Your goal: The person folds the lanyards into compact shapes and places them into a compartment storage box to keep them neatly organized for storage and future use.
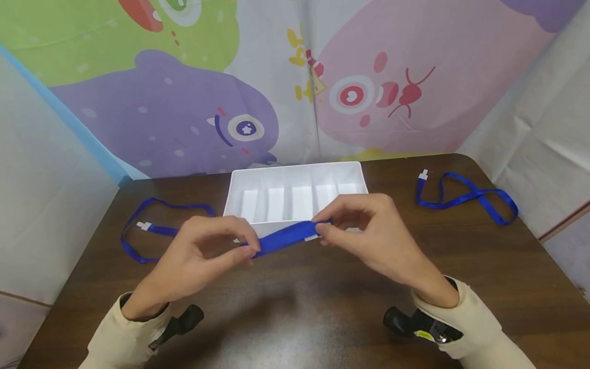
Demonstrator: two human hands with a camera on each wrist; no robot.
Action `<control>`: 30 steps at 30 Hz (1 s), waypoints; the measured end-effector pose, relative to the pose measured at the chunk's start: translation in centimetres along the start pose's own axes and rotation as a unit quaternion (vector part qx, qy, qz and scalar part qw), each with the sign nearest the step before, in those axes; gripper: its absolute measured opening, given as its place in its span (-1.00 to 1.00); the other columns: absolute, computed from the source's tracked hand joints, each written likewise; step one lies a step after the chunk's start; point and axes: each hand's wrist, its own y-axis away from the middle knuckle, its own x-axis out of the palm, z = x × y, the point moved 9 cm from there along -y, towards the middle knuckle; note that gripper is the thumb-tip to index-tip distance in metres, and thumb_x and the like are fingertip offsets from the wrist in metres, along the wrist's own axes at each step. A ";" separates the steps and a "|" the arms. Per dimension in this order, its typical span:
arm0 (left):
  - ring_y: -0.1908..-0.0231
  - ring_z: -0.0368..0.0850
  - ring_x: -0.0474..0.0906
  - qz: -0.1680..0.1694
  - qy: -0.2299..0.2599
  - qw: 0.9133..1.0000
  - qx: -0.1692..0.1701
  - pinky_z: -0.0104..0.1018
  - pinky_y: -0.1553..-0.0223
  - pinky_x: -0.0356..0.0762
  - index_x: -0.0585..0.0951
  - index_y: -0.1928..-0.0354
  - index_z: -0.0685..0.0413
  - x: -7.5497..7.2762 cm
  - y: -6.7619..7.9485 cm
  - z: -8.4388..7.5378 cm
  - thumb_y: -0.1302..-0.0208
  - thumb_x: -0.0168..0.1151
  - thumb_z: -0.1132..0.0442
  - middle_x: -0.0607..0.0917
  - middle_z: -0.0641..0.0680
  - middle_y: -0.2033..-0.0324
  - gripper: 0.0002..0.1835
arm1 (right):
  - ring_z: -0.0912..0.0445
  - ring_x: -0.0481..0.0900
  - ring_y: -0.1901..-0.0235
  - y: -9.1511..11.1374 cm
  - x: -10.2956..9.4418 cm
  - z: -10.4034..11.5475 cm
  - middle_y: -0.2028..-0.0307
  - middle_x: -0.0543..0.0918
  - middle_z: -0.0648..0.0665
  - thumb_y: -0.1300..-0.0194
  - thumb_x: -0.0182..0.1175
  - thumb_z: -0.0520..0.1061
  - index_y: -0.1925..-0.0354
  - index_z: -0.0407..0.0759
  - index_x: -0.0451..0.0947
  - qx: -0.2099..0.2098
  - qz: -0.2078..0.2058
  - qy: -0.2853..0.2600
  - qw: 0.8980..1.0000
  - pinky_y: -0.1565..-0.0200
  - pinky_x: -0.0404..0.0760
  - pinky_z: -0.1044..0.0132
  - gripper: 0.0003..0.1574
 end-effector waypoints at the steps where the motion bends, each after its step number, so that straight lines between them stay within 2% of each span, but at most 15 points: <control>1: 0.38 -0.12 0.62 0.017 0.032 0.999 -0.006 -0.24 0.29 0.62 0.66 0.22 0.12 0.2 0.1 -0.1 -0.29 0.23 0.54 0.70 0.01 0.40 -0.82 | 0.01 0.70 0.50 0.0 0.1 0.0 0.48 0.70 -0.19 -0.15 0.34 -0.48 0.25 -0.21 0.71 0.000 0.004 -0.005 1.000 0.39 0.71 0.20 -0.76; 4: 0.33 -0.06 0.69 0.056 0.078 0.995 -0.003 -0.19 0.25 0.64 0.68 0.18 0.17 0.7 0.2 -0.6 -0.26 0.25 0.56 0.76 0.07 0.35 -0.81 | 0.00 0.70 0.50 0.1 0.3 0.1 0.48 0.69 -0.20 -0.16 0.34 -0.49 0.25 -0.21 0.70 -0.001 0.016 -0.015 1.000 0.39 0.71 0.19 -0.75; 8: 0.22 -0.03 0.73 0.084 0.086 0.993 0.016 -0.13 0.19 0.67 0.66 0.08 0.25 1.1 0.4 -1.3 -0.20 0.31 0.57 0.79 0.13 0.24 -0.75 | 0.00 0.69 0.50 0.3 0.4 0.3 0.48 0.69 -0.20 -0.17 0.32 -0.49 0.24 -0.21 0.70 -0.006 0.023 -0.018 1.000 0.40 0.70 0.18 -0.74; 12: 0.25 -0.07 0.73 0.084 0.076 0.993 0.024 -0.20 0.25 0.66 0.68 0.11 0.22 1.1 0.3 -1.3 -0.20 0.31 0.57 0.78 0.11 0.27 -0.76 | 0.00 0.70 0.50 0.3 0.5 0.2 0.47 0.70 -0.19 -0.18 0.32 -0.48 0.24 -0.20 0.70 0.002 0.030 -0.016 0.999 0.41 0.71 0.15 -0.75; 14: 0.26 -0.10 0.67 0.076 0.055 0.995 0.035 -0.24 0.24 0.60 0.71 0.17 0.18 0.9 0.2 -1.3 -0.19 0.32 0.56 0.74 0.06 0.29 -0.78 | -0.01 0.71 0.49 0.3 0.6 0.0 0.47 0.70 -0.19 -0.19 0.31 -0.47 0.24 -0.20 0.69 0.010 0.035 -0.013 0.999 0.41 0.71 0.14 -0.76; 17: 0.13 -0.06 0.56 0.079 0.037 0.995 0.042 -0.20 0.11 0.55 0.72 0.22 0.11 1.0 0.0 -1.3 -0.19 0.35 0.51 0.66 0.07 0.16 -0.82 | -0.02 0.72 0.48 0.4 0.9 -0.3 0.46 0.71 -0.17 -0.21 0.30 -0.46 0.24 -0.18 0.70 0.022 0.046 -0.007 0.999 0.39 0.71 0.13 -0.77; 19: -0.04 0.01 0.53 0.100 0.039 0.993 0.053 -0.12 -0.06 0.52 0.71 0.23 0.12 1.4 0.0 -1.6 -0.25 0.33 0.45 0.64 0.13 0.02 -0.89 | -0.04 0.72 0.46 0.5 1.3 -0.4 0.43 0.71 -0.16 -0.21 0.30 -0.45 0.24 -0.16 0.70 0.027 0.058 -0.007 0.998 0.38 0.71 0.13 -0.75; 21: -0.17 0.09 0.52 0.129 0.061 0.988 0.061 -0.03 -0.16 0.50 0.66 0.23 0.17 2.1 0.0 -2.0 -0.33 0.26 0.41 0.64 0.20 -0.07 -0.96 | -0.04 0.73 0.45 0.5 1.6 -0.4 0.41 0.72 -0.13 -0.21 0.30 -0.45 0.24 -0.12 0.70 0.027 0.067 -0.003 0.997 0.38 0.71 0.13 -0.73; 24: -0.19 0.14 0.55 0.150 0.072 0.983 0.081 0.03 -0.19 0.49 0.59 0.19 0.25 2.9 0.0 -2.5 -0.40 0.16 0.43 0.69 0.26 -0.01 -0.95 | -0.02 0.73 0.45 0.6 1.8 -0.3 0.39 0.73 -0.09 -0.19 0.32 -0.44 0.23 -0.09 0.71 0.020 0.071 0.007 0.997 0.39 0.71 0.14 -0.72; 26: -0.08 0.06 0.64 0.142 0.050 0.984 0.093 -0.07 -0.09 0.58 0.59 0.16 0.27 3.1 0.1 -2.7 -0.38 0.16 0.49 0.73 0.24 0.09 -0.92 | 0.03 0.72 0.46 0.6 1.8 -0.2 0.40 0.74 -0.03 -0.19 0.35 -0.41 0.24 -0.07 0.71 0.013 0.069 0.024 0.997 0.40 0.70 0.18 -0.72; 30: 0.17 -0.21 0.66 0.088 -0.061 0.988 0.111 -0.39 0.18 0.63 0.64 0.11 0.18 3.1 0.2 -2.7 -0.30 0.23 0.51 0.73 0.08 0.18 -0.82 | 0.10 0.70 0.48 0.8 2.3 -0.1 0.44 0.75 0.08 -0.18 0.38 -0.36 0.25 0.00 0.72 0.000 0.071 0.057 0.996 0.43 0.65 0.27 -0.73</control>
